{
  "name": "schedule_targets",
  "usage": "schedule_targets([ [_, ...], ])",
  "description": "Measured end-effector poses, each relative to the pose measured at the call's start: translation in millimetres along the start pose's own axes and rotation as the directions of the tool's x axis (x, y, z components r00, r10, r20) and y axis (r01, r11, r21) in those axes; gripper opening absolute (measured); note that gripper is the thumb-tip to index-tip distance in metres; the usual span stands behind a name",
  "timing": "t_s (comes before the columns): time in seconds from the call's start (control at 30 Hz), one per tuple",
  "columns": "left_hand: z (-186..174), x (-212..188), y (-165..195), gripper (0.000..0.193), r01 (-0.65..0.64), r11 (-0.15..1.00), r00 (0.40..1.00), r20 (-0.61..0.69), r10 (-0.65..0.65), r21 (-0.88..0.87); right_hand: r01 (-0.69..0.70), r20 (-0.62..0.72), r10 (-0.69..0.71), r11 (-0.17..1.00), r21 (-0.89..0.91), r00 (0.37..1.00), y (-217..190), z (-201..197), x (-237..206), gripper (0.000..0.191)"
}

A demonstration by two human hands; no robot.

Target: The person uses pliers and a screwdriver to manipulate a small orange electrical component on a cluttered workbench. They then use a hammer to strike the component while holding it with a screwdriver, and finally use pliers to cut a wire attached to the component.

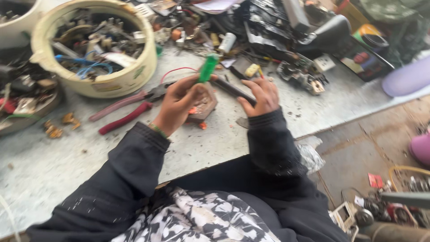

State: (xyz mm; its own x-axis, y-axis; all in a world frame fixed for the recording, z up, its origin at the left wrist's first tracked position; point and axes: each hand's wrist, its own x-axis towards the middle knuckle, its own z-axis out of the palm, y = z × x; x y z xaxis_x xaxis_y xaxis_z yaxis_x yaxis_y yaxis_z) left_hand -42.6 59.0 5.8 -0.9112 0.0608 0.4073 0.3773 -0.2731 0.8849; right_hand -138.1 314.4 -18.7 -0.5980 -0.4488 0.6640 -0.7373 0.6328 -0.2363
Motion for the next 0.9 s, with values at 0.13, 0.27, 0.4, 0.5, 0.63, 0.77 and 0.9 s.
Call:
schedule_targets([
  [0.13,1,4,-5,0.038,-0.01,1.0,1.0,0.023,0.01,-0.011,-0.116,0.219,0.12,0.993,-0.034,0.968,5,-2,-14,0.046],
  [0.27,0,5,-10,0.035,-0.033,0.999,0.999,0.042,0.033,0.023,-0.055,0.236,0.083,0.991,-0.12,0.968,16,15,-19,0.039],
  [0.4,-2,9,-15,0.035,0.04,0.997,0.997,0.061,-0.036,-0.071,-0.032,0.116,0.026,0.998,0.057,0.993,33,15,-25,0.038],
  [0.5,-5,11,-19,0.036,0.02,0.999,0.998,0.055,-0.018,-0.038,-0.277,0.132,0.244,0.838,0.47,0.961,38,-4,-27,0.042],
  [0.63,-7,11,-21,0.035,0.0,1.0,0.998,0.064,0.001,-0.019,-0.397,0.261,0.344,0.42,0.816,0.902,23,-50,-25,0.054],
  [0.77,-6,14,-19,0.035,0.035,0.999,0.998,0.058,-0.033,-0.037,-0.465,0.356,0.317,0.405,0.787,0.879,-4,-111,-16,0.058],
  [0.9,-5,14,-17,0.036,0.033,0.999,0.998,0.05,-0.031,-0.036,-0.249,0.071,0.279,0.679,0.691,0.958,-28,-163,5,0.008],
])
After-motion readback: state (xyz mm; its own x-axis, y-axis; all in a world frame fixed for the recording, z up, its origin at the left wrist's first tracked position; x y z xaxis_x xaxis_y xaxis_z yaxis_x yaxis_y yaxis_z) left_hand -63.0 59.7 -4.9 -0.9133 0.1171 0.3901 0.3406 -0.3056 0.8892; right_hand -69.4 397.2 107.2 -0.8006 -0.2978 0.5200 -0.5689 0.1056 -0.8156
